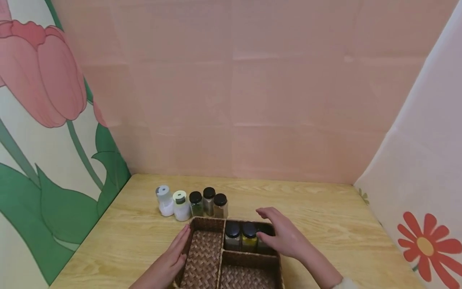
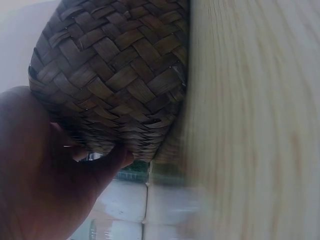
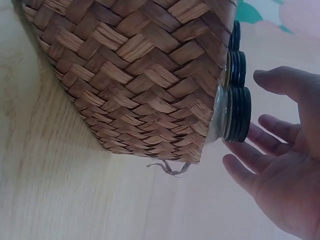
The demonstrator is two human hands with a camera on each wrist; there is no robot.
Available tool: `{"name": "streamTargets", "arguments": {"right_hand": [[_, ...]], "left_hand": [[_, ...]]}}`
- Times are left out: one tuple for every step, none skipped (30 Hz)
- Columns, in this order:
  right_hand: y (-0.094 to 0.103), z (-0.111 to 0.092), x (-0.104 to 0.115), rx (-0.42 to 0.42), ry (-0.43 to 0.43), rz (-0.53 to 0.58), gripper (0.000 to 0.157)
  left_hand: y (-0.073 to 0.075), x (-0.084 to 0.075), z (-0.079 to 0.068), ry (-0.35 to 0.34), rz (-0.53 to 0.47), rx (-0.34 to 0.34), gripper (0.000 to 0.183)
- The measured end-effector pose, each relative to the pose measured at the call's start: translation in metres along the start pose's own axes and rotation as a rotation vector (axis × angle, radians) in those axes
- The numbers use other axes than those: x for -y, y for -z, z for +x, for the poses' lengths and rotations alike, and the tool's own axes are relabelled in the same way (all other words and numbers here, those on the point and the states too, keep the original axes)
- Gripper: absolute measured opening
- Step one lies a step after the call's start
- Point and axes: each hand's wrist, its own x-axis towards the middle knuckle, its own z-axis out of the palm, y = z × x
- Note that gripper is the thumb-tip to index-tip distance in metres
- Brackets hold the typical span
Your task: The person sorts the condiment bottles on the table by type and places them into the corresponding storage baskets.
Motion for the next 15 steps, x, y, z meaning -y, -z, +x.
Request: {"name": "streamTargets", "arguments": {"right_hand": [[0.000, 0.000, 0.000, 0.004, -0.004, -0.002, 0.059], [0.000, 0.000, 0.001, 0.007, -0.008, -0.004, 0.059], [0.000, 0.000, 0.001, 0.009, -0.014, -0.006, 0.059], [0.001, -0.001, 0.002, 0.009, -0.019, -0.008, 0.058], [0.001, -0.003, 0.003, 0.003, -0.022, -0.011, 0.058], [0.001, -0.004, 0.004, -0.003, -0.026, -0.014, 0.057], [0.000, -0.006, 0.005, -0.012, -0.028, -0.018, 0.056], [0.000, -0.009, 0.006, -0.024, -0.025, -0.024, 0.055], [-0.001, -0.012, 0.007, -0.040, -0.022, -0.037, 0.054], [-0.003, -0.015, 0.008, -0.056, -0.021, -0.050, 0.053], [-0.004, -0.018, 0.008, -0.073, -0.019, -0.066, 0.052], [-0.006, -0.022, 0.009, -0.088, -0.018, -0.078, 0.051], [-0.008, -0.026, 0.009, -0.105, -0.017, -0.091, 0.050], [-0.010, -0.030, 0.010, -0.120, -0.016, -0.103, 0.049], [-0.012, -0.033, 0.010, -0.137, -0.014, -0.113, 0.049]], "left_hand": [[0.000, 0.000, 0.000, 0.000, 0.000, 0.002, 0.066], [0.000, 0.000, 0.000, 0.000, 0.003, 0.004, 0.066], [0.000, -0.001, 0.000, -0.002, 0.005, 0.005, 0.066], [0.000, -0.001, 0.001, -0.002, 0.007, 0.006, 0.066], [0.000, -0.001, 0.001, -0.003, 0.011, 0.006, 0.066], [0.001, -0.002, 0.000, -0.004, 0.014, 0.007, 0.066], [0.001, -0.002, 0.000, -0.003, 0.018, 0.006, 0.065], [0.002, -0.002, 0.000, -0.002, 0.022, 0.006, 0.065], [0.002, -0.003, 0.000, -0.003, 0.033, 0.004, 0.064], [0.002, -0.003, 0.000, -0.004, 0.045, 0.002, 0.064], [0.003, -0.004, 0.000, -0.007, 0.061, -0.001, 0.063], [0.003, -0.004, 0.000, -0.011, 0.074, -0.003, 0.063], [0.004, -0.004, 0.000, -0.015, 0.087, -0.006, 0.062], [0.004, -0.004, 0.000, -0.020, 0.099, -0.009, 0.062], [0.005, -0.004, 0.000, -0.027, 0.112, -0.011, 0.062]]}}
